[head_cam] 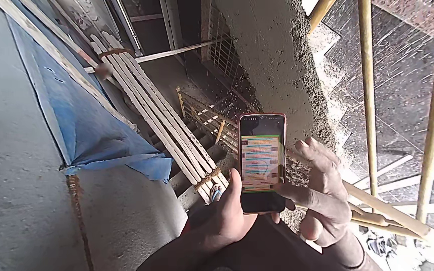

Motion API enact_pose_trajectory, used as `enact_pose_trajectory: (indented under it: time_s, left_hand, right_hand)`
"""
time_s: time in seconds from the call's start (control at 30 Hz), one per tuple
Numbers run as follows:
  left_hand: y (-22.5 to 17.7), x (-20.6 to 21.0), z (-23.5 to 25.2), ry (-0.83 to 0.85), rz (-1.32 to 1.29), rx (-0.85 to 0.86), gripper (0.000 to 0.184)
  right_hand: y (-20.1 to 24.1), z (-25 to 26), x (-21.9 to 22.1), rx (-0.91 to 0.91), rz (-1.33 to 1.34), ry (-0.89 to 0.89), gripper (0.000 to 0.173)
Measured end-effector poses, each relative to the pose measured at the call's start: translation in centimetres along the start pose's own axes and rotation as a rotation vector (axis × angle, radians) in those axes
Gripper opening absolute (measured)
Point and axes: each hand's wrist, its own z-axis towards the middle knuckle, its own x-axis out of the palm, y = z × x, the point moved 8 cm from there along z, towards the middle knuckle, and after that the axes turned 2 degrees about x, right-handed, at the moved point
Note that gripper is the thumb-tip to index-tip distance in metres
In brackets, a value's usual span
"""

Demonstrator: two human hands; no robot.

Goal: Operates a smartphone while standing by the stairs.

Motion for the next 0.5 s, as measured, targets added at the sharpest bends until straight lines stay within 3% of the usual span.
enact_pose_trajectory:
  time_s: [0.33, 0.5]
  left_hand:
    - [0.2, -0.2, -0.1, -0.021, 0.011, -0.012, 0.058]
    - [0.7, -0.7, -0.2, -0.031, 0.055, -0.087, 0.073]
  right_hand:
    - [0.4, -0.2, -0.5, -0.026, -0.004, -0.015, 0.051]
    - [0.1, -1.6, -2.7, -0.019, -0.024, -0.176, 0.043]
